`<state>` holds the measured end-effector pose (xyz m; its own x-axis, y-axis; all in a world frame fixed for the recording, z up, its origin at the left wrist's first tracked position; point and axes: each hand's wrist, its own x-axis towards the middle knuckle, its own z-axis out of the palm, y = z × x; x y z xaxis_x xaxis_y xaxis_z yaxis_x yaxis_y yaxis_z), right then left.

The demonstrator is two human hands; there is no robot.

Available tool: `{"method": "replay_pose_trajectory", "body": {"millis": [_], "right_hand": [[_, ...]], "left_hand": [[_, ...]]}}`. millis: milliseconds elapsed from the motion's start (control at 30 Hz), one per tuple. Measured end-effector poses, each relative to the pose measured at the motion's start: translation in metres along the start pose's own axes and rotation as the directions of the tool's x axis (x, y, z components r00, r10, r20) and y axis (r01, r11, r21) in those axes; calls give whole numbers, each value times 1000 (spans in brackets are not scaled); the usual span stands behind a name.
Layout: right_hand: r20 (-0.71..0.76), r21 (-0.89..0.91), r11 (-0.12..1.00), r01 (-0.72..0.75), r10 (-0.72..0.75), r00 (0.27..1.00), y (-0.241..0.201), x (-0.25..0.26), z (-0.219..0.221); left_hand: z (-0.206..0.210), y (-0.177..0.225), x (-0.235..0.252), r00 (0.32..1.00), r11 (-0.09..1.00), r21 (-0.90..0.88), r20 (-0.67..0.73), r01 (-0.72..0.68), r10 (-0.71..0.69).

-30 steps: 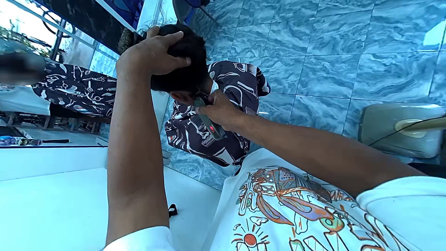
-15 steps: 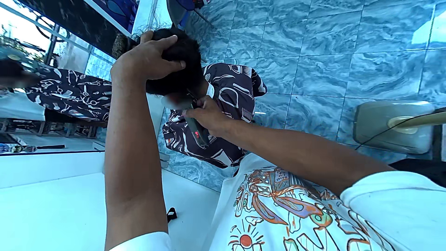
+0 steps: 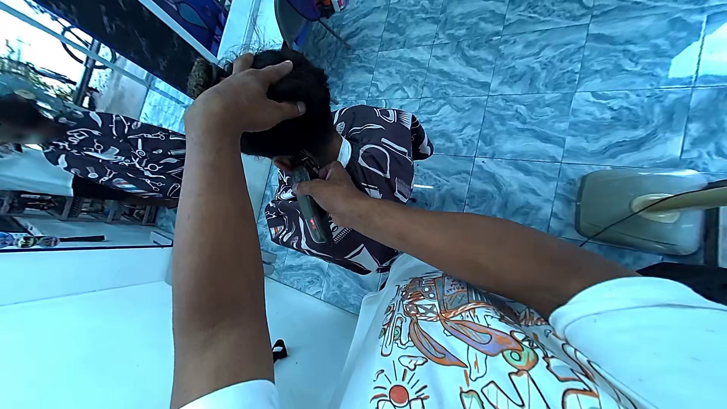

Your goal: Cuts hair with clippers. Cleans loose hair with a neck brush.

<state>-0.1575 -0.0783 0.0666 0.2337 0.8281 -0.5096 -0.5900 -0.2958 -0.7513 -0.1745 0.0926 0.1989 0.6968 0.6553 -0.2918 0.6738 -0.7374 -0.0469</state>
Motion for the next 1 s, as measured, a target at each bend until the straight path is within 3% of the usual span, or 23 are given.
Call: {"method": "replay_pose_trajectory", "body": {"millis": [100, 233, 400, 533, 700, 867, 1000], "right_hand": [[45, 16, 997, 75, -76, 996, -1, 1, 7], [-22, -16, 1000, -2, 2, 1000, 4, -1, 1], [28, 21, 998, 61, -61, 998, 1, 0, 8], [-26, -25, 1000, -6, 6, 1000, 4, -2, 1], [13, 4, 995, 97, -97, 995, -1, 3, 11], [-12, -8, 999, -46, 46, 999, 13, -2, -39], [-3, -43, 996, -73, 73, 997, 6, 6, -75]], "left_hand": [[0, 0, 0, 1000, 1000, 1, 5, 3, -3], [-2, 1, 1, 1000, 1000, 9, 15, 16, -16], [-1, 3, 2, 1000, 1000, 5, 19, 3, -4], [-2, 4, 1, 1000, 1000, 9, 17, 3, -3], [-3, 4, 2, 1000, 1000, 15, 18, 6, -7], [1, -1, -2, 1000, 1000, -18, -17, -15, 15], [6, -8, -5, 998, 999, -45, -59, -4, 1]]}}
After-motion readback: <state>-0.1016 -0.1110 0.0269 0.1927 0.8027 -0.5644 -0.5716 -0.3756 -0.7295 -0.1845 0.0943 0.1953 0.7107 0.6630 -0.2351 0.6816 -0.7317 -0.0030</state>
